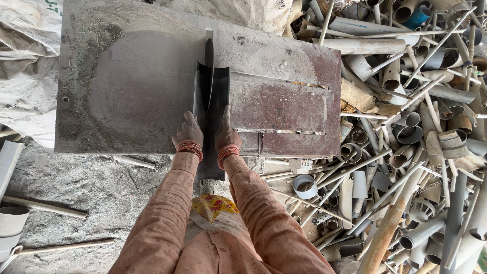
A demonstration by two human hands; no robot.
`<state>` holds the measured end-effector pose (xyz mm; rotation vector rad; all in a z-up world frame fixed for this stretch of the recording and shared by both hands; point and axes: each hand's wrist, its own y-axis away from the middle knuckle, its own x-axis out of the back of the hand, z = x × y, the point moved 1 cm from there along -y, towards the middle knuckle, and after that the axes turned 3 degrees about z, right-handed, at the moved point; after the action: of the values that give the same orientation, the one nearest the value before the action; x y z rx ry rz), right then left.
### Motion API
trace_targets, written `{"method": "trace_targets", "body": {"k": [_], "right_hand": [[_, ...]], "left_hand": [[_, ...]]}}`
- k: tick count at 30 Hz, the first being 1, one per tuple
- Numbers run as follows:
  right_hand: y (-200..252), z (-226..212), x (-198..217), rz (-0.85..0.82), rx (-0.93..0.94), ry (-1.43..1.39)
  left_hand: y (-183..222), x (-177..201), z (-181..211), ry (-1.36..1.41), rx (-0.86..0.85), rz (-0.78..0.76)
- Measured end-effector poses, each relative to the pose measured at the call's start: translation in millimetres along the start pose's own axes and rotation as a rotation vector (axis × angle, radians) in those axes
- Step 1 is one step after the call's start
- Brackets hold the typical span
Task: The person positions a black plastic pipe onto a table saw and pushes it through the rotating blade to cut it lengthwise into two semi-circular halves.
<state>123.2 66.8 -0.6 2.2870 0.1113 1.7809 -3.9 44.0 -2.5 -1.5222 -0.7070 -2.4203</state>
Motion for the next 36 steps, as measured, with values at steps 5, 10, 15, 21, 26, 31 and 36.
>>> {"method": "trace_targets", "body": {"k": [5, 10, 15, 21, 26, 31, 36], "right_hand": [[-7.5, -0.5, -0.8, -0.009, 0.002, 0.002], [-5.8, -7.7, 10.4, -0.017, -0.005, -0.018], [-5.1, -14.7, 22.0, -0.050, -0.015, -0.032], [-9.4, -17.4, 23.1, -0.026, -0.017, -0.001], [-15.1, -17.1, 21.2, -0.054, -0.024, 0.007], [-22.0, -14.7, 17.6, -0.035, -0.007, 0.023], [-27.7, -12.3, 11.6, 0.026, 0.041, 0.012]], "left_hand": [[-4.7, 3.4, 1.8, 0.015, 0.013, -0.030], [-7.4, 5.5, 2.3, 0.035, 0.003, -0.023], [-8.7, 7.5, 3.0, 0.057, 0.004, -0.035], [-13.2, 9.8, 5.6, 0.023, 0.011, -0.041], [-15.1, 9.8, 6.9, 0.008, -0.001, 0.003], [-18.9, 9.2, 8.0, 0.021, 0.012, -0.014], [-22.0, 10.3, 9.1, 0.008, -0.001, -0.002]]}}
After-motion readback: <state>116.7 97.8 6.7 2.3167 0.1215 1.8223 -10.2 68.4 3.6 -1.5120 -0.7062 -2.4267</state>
